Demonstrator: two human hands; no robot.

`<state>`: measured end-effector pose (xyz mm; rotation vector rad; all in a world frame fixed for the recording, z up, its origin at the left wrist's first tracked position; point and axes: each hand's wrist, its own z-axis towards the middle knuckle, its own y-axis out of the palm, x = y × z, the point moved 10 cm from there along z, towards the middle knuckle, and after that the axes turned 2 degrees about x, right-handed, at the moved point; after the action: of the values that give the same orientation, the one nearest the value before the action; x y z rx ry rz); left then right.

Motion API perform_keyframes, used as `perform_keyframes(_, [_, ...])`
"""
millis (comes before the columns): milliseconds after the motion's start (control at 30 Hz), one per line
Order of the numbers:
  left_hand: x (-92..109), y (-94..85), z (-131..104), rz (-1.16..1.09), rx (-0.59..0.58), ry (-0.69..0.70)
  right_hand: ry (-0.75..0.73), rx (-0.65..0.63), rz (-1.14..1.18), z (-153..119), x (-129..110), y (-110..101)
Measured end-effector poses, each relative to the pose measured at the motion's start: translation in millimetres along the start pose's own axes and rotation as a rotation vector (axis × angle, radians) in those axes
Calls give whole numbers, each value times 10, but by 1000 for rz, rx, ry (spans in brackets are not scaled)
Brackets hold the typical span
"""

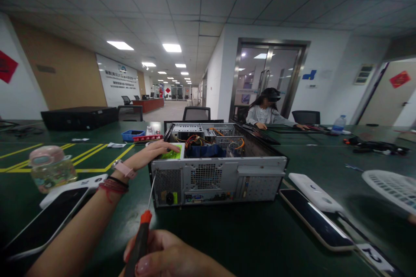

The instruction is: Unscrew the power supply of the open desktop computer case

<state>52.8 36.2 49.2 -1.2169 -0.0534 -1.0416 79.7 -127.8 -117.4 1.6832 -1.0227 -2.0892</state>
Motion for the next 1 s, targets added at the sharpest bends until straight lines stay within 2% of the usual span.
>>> perform_keyframes(267, [0,-2,3,-12,-1,-17,31,-97,-28,-58,-116,233])
perform_keyframes(633, [-34,8,18,-20,-5,-17,-8,44,4,5,-64,78])
perform_keyframes(800, [-58,4,6,-31,5,-18,9,0,51,-3,-55,80])
perform_keyframes(1000, [-58,-6,-2,-26,6,-27,50,-68,-57,-40,-88,215])
